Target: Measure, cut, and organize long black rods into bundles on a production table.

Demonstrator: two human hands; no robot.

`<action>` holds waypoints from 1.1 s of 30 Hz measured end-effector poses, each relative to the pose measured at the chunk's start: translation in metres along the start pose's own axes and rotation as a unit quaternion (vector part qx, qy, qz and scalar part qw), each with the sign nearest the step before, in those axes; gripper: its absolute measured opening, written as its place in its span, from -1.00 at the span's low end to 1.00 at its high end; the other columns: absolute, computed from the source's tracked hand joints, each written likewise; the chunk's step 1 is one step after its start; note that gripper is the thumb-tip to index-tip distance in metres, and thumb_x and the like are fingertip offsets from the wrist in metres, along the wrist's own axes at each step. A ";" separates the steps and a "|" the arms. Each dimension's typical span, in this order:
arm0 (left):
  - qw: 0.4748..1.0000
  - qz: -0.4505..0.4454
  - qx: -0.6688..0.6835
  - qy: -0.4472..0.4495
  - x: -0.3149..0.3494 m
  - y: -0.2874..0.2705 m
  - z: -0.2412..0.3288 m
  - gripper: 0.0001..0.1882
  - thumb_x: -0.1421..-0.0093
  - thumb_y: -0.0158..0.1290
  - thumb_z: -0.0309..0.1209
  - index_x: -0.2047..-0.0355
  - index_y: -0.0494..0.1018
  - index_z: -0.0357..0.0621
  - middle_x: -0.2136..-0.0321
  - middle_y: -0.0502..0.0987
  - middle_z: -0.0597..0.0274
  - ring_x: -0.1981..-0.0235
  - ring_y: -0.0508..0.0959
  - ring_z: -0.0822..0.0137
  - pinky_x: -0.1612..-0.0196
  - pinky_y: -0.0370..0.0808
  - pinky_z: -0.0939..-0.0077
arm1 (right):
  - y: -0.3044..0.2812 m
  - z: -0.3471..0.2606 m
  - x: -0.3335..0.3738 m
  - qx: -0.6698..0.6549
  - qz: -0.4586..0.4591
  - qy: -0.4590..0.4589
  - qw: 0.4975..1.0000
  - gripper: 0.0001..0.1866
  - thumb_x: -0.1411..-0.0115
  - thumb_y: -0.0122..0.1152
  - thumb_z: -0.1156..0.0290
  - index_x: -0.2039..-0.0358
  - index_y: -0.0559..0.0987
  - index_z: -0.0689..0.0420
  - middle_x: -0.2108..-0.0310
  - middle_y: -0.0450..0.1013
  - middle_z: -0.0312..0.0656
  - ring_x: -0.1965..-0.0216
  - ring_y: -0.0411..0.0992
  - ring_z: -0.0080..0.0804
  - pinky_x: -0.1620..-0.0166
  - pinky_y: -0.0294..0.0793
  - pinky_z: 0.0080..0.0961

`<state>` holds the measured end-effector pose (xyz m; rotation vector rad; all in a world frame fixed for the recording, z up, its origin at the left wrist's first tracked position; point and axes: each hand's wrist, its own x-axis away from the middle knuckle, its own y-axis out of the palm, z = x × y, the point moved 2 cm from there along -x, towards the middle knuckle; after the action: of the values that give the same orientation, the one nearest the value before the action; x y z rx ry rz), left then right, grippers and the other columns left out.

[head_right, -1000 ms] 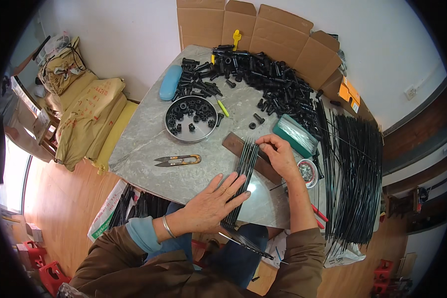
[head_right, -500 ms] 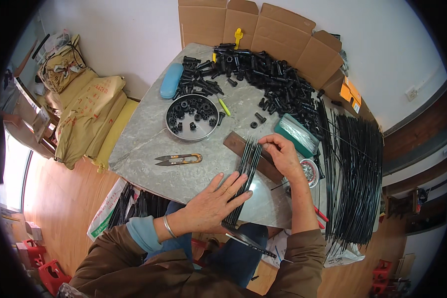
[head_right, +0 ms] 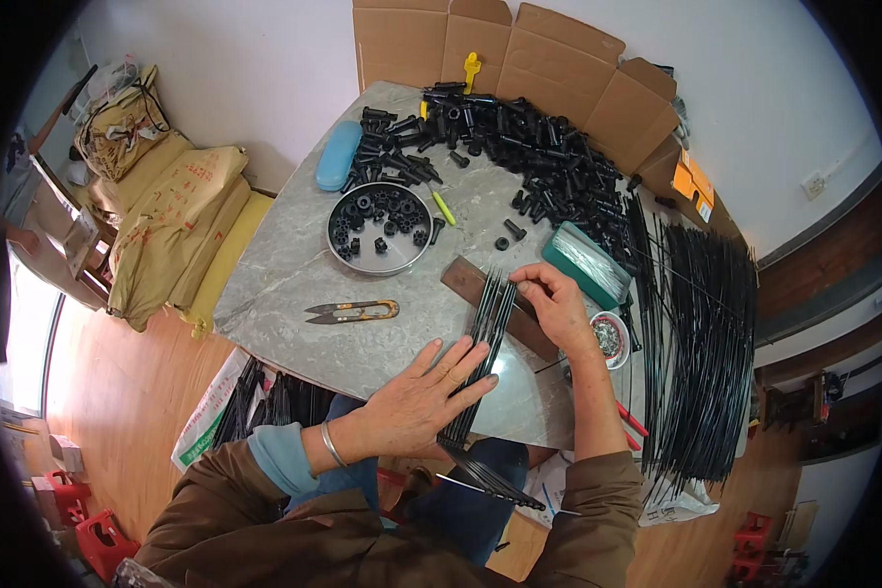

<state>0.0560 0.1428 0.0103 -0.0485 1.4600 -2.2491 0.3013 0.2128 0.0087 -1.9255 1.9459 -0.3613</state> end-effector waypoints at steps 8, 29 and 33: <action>0.999 0.021 -0.034 0.013 0.000 0.000 0.000 0.02 0.14 0.24 0.12 -0.21 0.14 -0.24 -0.27 -0.02 -0.21 -0.32 -0.04 -0.10 -0.28 -0.02 0.00 | 0.006 -0.016 -0.001 0.107 -0.010 -0.089 0.990 -0.79 -0.18 0.00 0.65 0.21 0.56 0.23 0.38 0.39 -0.33 0.31 0.33 -0.59 0.21 0.31 -0.70; 1.000 0.016 -0.010 0.010 0.002 0.004 -0.002 0.14 0.23 0.28 0.12 -0.28 0.03 -0.14 -0.30 -0.07 -0.19 -0.34 -0.09 -0.10 -0.31 -0.09 -0.01 | 0.006 -0.028 0.005 0.168 0.024 -0.095 0.981 -0.74 -0.11 -0.01 0.71 0.26 0.60 0.21 0.46 0.36 -0.28 0.42 0.32 -0.53 0.34 0.30 -0.66; 1.000 0.009 -0.013 0.014 0.001 0.002 0.000 0.14 0.21 0.27 0.13 -0.28 0.02 -0.14 -0.30 -0.07 -0.18 -0.34 -0.09 -0.10 -0.31 -0.09 0.00 | 0.004 -0.035 0.007 0.183 0.030 -0.090 0.978 -0.74 -0.10 -0.01 0.71 0.26 0.60 0.21 0.46 0.35 -0.27 0.44 0.32 -0.52 0.35 0.30 -0.65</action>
<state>0.0557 0.1419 0.0081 -0.0117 1.4985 -2.2249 0.2823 0.2028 0.0380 -1.6016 1.6805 -0.4727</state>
